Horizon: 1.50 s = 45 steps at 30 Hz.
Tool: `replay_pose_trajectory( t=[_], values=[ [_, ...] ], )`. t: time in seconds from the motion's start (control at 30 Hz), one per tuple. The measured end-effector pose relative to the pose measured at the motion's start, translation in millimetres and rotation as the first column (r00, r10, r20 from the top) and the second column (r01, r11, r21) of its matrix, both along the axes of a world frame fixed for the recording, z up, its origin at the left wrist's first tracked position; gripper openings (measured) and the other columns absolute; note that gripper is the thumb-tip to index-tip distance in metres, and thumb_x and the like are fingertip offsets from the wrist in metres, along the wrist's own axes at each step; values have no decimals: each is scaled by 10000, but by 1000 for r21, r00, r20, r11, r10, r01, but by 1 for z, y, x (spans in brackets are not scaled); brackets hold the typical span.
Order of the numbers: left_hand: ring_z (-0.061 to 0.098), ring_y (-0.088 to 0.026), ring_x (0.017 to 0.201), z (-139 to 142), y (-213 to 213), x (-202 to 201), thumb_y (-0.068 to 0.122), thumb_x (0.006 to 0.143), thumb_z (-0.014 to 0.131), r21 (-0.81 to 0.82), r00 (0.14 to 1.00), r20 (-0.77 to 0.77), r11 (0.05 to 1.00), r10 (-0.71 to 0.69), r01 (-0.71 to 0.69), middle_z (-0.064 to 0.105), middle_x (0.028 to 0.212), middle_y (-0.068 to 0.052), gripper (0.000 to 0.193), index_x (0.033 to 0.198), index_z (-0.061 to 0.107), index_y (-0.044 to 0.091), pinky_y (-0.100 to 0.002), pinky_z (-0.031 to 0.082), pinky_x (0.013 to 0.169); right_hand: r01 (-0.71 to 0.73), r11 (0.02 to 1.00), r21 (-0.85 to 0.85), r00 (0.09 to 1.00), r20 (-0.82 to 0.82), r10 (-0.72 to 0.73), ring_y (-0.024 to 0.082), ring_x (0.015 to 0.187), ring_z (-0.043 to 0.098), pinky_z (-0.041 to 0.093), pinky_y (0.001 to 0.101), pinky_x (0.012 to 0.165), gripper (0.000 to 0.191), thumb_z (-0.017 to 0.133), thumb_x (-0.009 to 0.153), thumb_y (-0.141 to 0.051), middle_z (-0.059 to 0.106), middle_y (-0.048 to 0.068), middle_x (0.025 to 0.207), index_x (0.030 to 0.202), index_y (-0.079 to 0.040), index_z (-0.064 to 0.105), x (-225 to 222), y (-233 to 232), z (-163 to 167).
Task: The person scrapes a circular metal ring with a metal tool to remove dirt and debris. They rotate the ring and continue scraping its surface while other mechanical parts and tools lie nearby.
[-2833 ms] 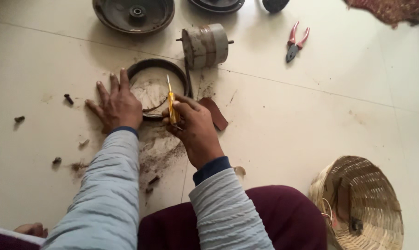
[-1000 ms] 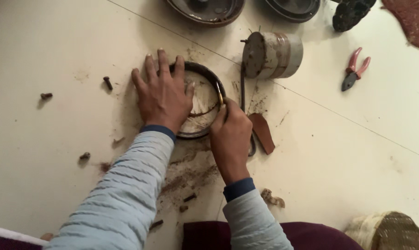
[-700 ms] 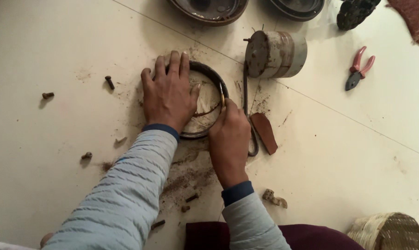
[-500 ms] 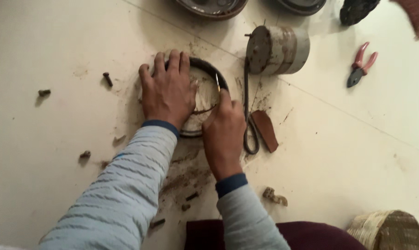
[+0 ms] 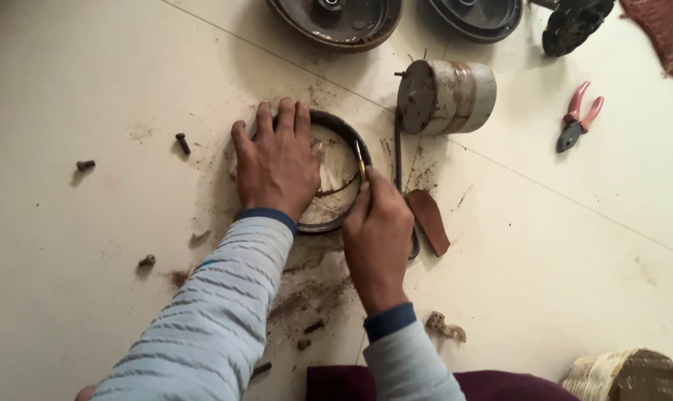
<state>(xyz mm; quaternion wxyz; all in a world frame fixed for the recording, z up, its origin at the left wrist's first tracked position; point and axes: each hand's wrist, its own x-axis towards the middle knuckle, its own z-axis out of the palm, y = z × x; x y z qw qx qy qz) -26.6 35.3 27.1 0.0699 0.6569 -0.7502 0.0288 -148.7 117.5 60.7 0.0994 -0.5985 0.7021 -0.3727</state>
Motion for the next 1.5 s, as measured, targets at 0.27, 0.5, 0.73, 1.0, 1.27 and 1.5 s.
replay_pose_trajectory(
  t=[0.27, 0.5, 0.73, 1.0, 1.27, 1.5],
  values=[
    [426, -302, 1356, -3, -1, 1, 457, 971, 569, -16, 1000, 4, 1000, -2, 2, 500, 1487, -53, 637, 1517, 474, 143, -557, 336, 1045, -2, 1000, 18, 997, -80, 3, 449, 864, 699, 545, 495, 802, 270, 562, 938, -14, 714, 302, 972, 1158, 71, 694, -2, -13, -10],
    [432, -295, 1358, -4, -1, 0, 470, 977, 574, -28, 1000, -15, 1000, -10, 9, 507, 1484, -42, 631, 1511, 499, 142, -537, 349, 1042, 9, 999, 51, 996, -92, -4, 444, 838, 700, 544, 495, 756, 260, 552, 946, -24, 713, 306, 958, 1144, 79, 685, 4, -15, -11],
    [440, -283, 1330, 0, -1, 1, 478, 965, 580, -23, 1000, 4, 1000, 1, -1, 521, 1435, -47, 628, 1495, 497, 151, -534, 354, 1020, -23, 999, 31, 999, -25, 24, 436, 832, 706, 544, 493, 754, 231, 536, 987, -32, 715, 289, 937, 1134, 71, 682, 2, -18, -12],
    [439, -278, 1335, 3, 0, 1, 468, 964, 599, -27, 1000, -30, 1000, -7, 6, 529, 1415, -43, 629, 1493, 499, 141, -530, 357, 1030, -5, 999, 43, 999, -47, 7, 438, 819, 699, 533, 500, 742, 223, 546, 976, -57, 710, 287, 909, 1097, 52, 699, 0, -22, -12],
    [434, -279, 1341, 1, -2, 1, 447, 951, 611, -9, 999, -48, 1000, 3, -3, 523, 1424, -39, 625, 1488, 499, 147, -541, 350, 1042, -26, 1000, 4, 1000, -1, 26, 441, 782, 701, 526, 506, 696, 199, 555, 994, -91, 711, 265, 850, 1054, 18, 710, -6, -28, -9],
    [430, -278, 1347, -2, -1, 1, 449, 949, 610, -20, 998, -62, 1000, 5, -7, 517, 1435, -48, 640, 1495, 492, 136, -540, 345, 1040, -34, 999, 37, 999, -28, 35, 432, 779, 697, 536, 498, 699, 205, 540, 994, -76, 703, 269, 855, 1073, 30, 697, -2, -26, -11]
  ],
)
